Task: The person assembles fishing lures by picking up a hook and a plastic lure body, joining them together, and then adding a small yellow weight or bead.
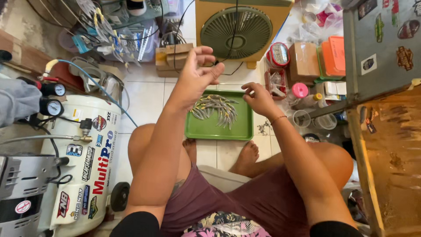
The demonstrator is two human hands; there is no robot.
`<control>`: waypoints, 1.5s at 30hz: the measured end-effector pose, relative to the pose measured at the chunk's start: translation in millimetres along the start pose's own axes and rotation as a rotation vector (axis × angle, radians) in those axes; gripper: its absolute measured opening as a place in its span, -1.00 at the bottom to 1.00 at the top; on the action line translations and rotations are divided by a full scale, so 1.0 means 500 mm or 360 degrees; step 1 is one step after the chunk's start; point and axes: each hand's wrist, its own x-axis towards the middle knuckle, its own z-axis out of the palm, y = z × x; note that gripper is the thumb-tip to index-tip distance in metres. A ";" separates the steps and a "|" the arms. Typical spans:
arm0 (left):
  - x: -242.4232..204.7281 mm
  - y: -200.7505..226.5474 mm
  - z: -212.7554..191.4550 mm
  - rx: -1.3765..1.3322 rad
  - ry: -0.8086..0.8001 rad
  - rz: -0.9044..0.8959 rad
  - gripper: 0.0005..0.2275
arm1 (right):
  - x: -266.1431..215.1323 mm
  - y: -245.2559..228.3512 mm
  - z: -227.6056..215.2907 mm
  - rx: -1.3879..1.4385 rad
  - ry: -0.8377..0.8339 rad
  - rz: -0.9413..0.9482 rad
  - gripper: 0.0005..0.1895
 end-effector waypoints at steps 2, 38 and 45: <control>-0.015 -0.038 -0.004 0.0071 0.0023 -0.0066 -0.48 | 0.015 0.083 0.082 0.0204 -0.0010 0.0096 -0.70; -0.004 -0.041 0.022 0.0683 0.0229 0.0041 -0.64 | -0.008 -0.189 0.030 0.0972 0.0410 -0.0248 -0.89; -0.041 -0.009 0.067 0.0099 0.0257 0.0199 -0.86 | -0.155 -0.339 -0.143 0.0064 0.0367 -0.0796 -0.84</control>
